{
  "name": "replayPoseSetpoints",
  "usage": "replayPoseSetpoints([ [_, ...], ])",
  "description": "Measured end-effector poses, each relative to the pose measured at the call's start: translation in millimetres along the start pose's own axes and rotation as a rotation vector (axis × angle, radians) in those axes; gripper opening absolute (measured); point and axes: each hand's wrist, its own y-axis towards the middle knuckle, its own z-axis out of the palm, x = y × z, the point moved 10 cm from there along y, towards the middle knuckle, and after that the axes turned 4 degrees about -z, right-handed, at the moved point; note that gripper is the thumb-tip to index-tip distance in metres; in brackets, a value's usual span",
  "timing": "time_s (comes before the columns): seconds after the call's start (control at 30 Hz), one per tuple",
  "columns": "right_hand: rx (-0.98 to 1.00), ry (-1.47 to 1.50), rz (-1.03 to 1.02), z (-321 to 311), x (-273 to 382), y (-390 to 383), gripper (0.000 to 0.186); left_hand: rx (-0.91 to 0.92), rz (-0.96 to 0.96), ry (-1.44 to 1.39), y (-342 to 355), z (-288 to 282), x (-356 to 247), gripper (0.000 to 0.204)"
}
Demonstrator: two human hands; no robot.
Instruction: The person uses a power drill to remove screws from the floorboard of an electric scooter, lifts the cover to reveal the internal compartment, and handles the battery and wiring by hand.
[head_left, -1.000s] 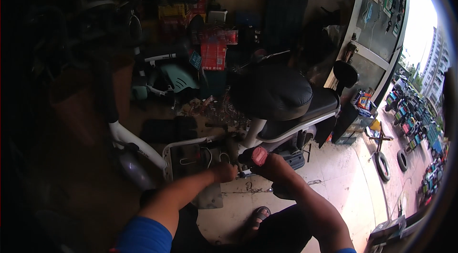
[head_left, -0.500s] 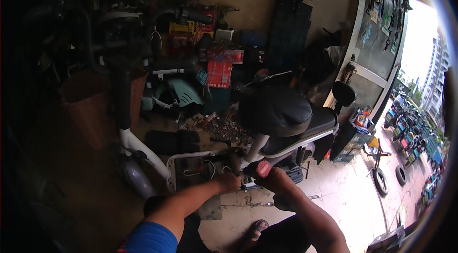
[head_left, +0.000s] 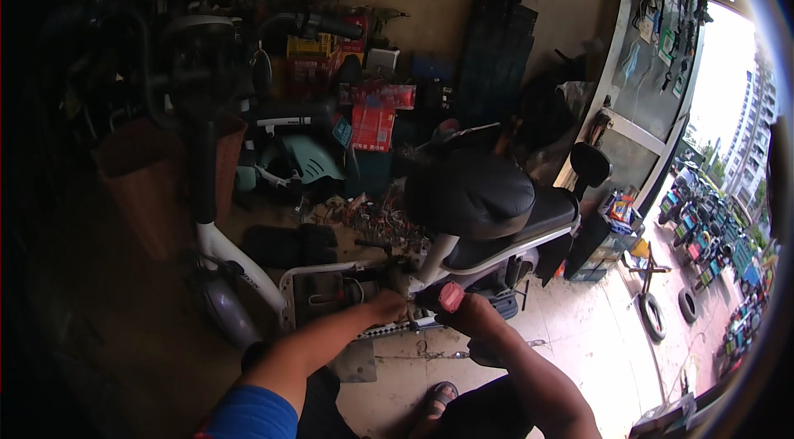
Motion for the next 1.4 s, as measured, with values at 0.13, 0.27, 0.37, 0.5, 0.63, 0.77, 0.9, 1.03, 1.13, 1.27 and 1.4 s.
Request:
replayPoseSetpoints([
  [0.13,0.119,-0.149,0.043,4,10,9,0.024,-0.044,0.115,0.286,-3,-6,-2,0.022],
  [0.27,0.055,-0.050,0.022,6,2,8,0.027,-0.100,0.199,0.124,-10,-10,-1,0.020],
  [0.37,0.058,0.016,0.069,2,7,8,0.030,-0.080,0.330,0.407,-20,0,-3,0.015],
  [0.5,0.014,0.136,0.132,-2,-2,1,0.032,-0.124,0.459,0.707,-33,14,-38,0.007],
  [0.63,-0.033,0.015,-0.021,-11,25,10,0.017,-0.200,0.451,0.894,-49,8,-45,0.007],
  [0.77,-0.029,-0.045,-0.076,-19,40,12,0.023,-0.211,0.516,0.938,-64,5,-69,0.008],
  [0.9,0.059,0.041,0.095,-19,40,14,0.023,-0.234,0.504,0.917,-64,8,-62,0.008],
  [1.03,0.034,-0.117,-0.067,-7,23,10,0.023,-0.212,0.407,0.833,-49,8,-57,0.008],
  [1.13,-0.014,-0.068,-0.073,-3,16,9,0.021,-0.237,0.233,0.633,-42,-3,-40,0.007],
  [1.27,0.031,-0.054,-0.004,13,6,19,0.019,-0.243,0.155,0.513,-33,-11,-25,0.010],
  [1.4,0.096,-0.012,0.117,13,4,15,0.022,-0.234,0.051,0.448,-29,-10,-17,0.019],
])
